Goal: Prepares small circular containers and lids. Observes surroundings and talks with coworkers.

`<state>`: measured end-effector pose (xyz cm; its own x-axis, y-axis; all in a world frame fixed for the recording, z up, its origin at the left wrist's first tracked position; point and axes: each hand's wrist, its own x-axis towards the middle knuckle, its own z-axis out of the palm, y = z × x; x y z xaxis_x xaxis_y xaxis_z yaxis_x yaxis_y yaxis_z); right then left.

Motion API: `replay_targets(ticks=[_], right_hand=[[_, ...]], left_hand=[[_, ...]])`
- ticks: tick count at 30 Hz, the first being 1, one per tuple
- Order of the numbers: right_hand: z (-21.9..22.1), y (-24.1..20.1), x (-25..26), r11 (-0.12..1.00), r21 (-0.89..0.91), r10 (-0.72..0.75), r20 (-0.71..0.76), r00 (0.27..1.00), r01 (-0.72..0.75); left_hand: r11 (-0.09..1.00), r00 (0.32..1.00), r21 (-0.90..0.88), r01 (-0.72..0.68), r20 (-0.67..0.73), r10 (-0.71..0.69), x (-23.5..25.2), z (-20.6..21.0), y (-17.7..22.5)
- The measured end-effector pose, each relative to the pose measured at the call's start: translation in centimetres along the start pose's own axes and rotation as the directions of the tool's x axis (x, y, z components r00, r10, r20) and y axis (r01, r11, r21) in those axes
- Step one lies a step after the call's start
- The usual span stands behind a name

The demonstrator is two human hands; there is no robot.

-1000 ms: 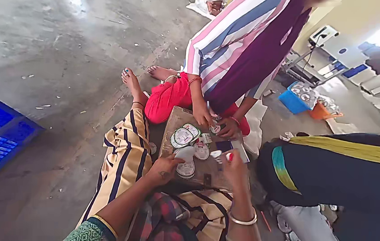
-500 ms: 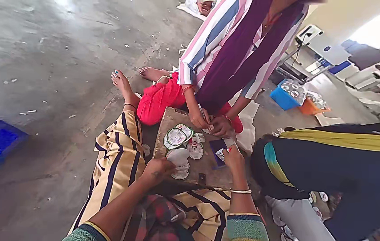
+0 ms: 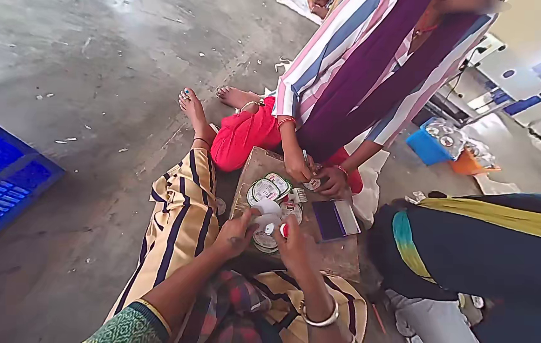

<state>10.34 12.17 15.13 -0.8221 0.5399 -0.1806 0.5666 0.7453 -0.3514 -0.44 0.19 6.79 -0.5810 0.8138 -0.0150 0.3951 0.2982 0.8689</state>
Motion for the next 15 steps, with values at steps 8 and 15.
replay_targets(ticks=[8,15], right_hand=[[0.0,-0.6,0.2,0.993,-0.049,0.116,0.109,0.987,-0.111],[-7.5,8.3,1.1,0.934,0.133,0.355,-0.292,0.888,-0.330]], left_hand=[[0.997,0.996,0.041,-0.066,0.059,0.064,0.1,-0.1,-0.2],[0.977,0.966,0.140,-0.161,0.227,0.127,0.0,-0.6,0.0]])
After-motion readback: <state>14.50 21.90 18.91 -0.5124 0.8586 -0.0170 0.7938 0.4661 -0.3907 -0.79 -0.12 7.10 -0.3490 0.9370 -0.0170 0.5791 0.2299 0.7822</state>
